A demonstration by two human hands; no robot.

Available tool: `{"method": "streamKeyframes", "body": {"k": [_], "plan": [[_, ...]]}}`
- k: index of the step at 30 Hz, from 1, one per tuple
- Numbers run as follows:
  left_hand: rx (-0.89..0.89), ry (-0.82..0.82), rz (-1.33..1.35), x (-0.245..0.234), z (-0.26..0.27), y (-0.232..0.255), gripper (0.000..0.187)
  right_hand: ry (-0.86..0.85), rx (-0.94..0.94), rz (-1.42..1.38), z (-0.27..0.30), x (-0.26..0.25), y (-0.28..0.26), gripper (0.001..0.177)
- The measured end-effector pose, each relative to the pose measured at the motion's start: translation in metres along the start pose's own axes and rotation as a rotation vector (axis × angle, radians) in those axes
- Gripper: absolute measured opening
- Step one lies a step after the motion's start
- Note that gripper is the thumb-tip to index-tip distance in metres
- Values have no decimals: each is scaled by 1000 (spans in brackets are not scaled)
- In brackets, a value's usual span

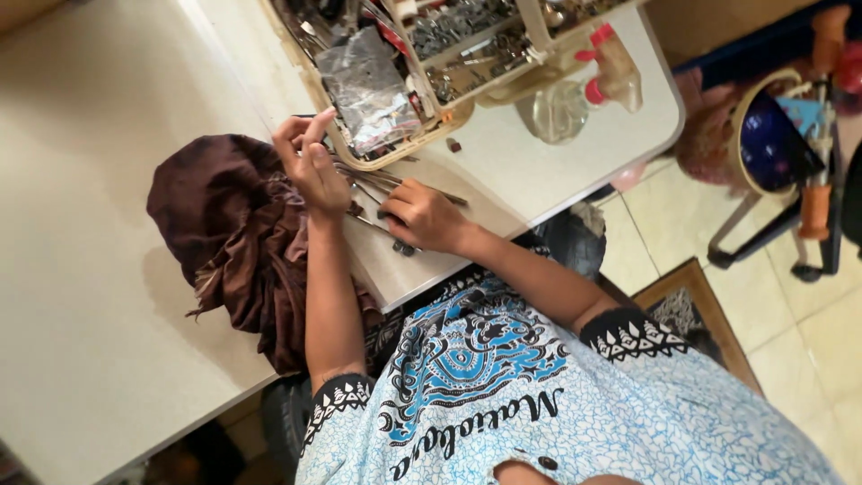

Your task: The person sits at a table and organizes small metal tools and components from a plastic organizer. They pick up various metal rods and small parts, placing them on the table. Later, they use a green-handled tool to manipulate and arrange the metal rods.

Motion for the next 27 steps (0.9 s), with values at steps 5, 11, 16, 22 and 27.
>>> {"method": "streamKeyframes", "body": {"k": [5, 11, 16, 22, 27], "plan": [[-81, -10, 31, 1, 2, -4, 53, 24, 0, -70, 0, 0, 5, 18], [-25, -9, 52, 2, 0, 0, 54, 33, 17, -74, 0, 4, 12, 18], [-29, -8, 33, 0, -1, 1, 54, 25, 47, -122, -2, 2, 15, 21], [-23, 4, 26, -3, 0, 0, 52, -5, 113, -186, -5, 0, 20, 24], [-28, -13, 42, -4, 1, -2, 48, -38, 156, -210, -5, 1, 21, 25]]}}
Point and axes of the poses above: each hand's wrist, its own z-axis away from the middle knuckle, its own x-axis out of the palm, y = z × x, the point moved 8 cm from there along -z, towards the middle knuckle, and after that the axes turned 4 degrees about -z, right-handed, at the moved point
